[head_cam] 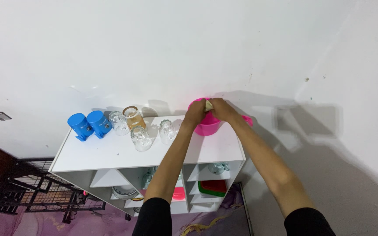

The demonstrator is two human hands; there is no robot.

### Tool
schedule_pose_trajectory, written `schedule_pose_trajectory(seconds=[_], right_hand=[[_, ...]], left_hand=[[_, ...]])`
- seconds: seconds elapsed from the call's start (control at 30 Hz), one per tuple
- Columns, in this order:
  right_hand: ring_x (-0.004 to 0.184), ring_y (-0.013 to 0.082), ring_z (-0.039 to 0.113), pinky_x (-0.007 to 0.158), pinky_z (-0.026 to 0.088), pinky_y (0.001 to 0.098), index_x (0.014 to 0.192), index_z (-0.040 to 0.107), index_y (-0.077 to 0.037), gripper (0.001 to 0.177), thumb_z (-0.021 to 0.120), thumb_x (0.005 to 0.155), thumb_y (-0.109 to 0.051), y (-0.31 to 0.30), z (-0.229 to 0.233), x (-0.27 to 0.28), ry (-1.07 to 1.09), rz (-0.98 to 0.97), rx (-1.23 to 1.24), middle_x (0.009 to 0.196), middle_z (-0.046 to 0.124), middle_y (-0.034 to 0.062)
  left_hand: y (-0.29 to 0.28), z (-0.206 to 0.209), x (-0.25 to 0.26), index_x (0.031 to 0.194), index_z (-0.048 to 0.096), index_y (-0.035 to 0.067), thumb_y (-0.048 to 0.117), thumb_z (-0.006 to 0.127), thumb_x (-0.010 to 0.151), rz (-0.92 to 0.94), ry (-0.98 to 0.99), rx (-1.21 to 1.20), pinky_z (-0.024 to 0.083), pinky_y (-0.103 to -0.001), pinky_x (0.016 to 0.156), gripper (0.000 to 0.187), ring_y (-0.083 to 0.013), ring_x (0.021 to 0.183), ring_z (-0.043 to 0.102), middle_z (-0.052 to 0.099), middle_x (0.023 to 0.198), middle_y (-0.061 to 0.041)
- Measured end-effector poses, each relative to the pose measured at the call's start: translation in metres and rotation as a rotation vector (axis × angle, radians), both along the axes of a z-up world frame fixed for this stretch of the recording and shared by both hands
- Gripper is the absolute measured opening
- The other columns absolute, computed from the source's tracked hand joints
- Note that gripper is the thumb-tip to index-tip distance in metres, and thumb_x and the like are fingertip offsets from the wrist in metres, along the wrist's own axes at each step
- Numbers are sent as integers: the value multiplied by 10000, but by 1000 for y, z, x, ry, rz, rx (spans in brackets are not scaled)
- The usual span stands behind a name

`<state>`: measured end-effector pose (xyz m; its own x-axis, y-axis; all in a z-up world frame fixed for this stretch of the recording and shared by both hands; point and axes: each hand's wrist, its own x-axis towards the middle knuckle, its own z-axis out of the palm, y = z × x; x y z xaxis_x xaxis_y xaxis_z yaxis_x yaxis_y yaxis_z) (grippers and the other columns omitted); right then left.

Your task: The person wets a cloth in a pink pitcher, then wipes a glass jar on a white shelf. The cloth is wrung out and used to clean the jar's exterior repeatedly.

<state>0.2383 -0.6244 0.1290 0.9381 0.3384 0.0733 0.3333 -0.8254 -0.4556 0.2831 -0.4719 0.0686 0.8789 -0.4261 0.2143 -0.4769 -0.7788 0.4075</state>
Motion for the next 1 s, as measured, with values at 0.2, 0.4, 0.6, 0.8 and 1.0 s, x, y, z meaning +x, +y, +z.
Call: schedule_pose_trajectory(seconds=[0.2, 0.4, 0.6, 0.8, 1.0], right_hand=[[1152, 464, 630, 977, 541, 564, 1243, 634, -35, 511, 617, 732, -55, -1, -15, 22, 35, 20, -66, 1145, 646, 241], [1113, 465, 671, 977, 547, 571, 1197, 706, -110, 426, 657, 776, -148, 8, -26, 27, 75, -120, -105, 1138, 714, 225], [1047, 442, 710, 898, 576, 572, 1145, 716, -150, 329, 692, 820, -192, 2, -79, 62, 21, -98, -257, 1076, 737, 177], [1037, 499, 698, 915, 551, 611, 1042, 747, -65, 212, 658, 873, -158, 10, -46, 39, 25, -131, -197, 1044, 737, 248], [1026, 503, 700, 927, 545, 611, 981, 770, -73, 222, 603, 898, -193, 8, -47, 31, 33, -167, -104, 1024, 746, 240]], left_hand=[[-1, -3, 6, 1203, 613, 18, 84, 741, 839, 36, 59, 16, 539, -472, 1037, 391, -359, 1139, 671, 712, 1105, -186], [-4, -24, 24, 1189, 652, -14, 39, 728, 833, -3, 11, 24, 564, -518, 1001, 368, -388, 1069, 701, 724, 1032, -201], [-5, -27, 24, 1056, 734, 29, 63, 748, 808, 25, -6, 104, 612, -485, 900, 251, -357, 971, 737, 746, 908, -163], [-7, -2, 14, 1010, 767, -3, 60, 741, 818, 72, 24, 98, 620, -490, 876, 203, -378, 941, 742, 750, 879, -192], [-7, 6, 4, 972, 758, -30, 53, 720, 824, 83, 46, 27, 623, -523, 859, 174, -398, 931, 738, 742, 854, -217]])
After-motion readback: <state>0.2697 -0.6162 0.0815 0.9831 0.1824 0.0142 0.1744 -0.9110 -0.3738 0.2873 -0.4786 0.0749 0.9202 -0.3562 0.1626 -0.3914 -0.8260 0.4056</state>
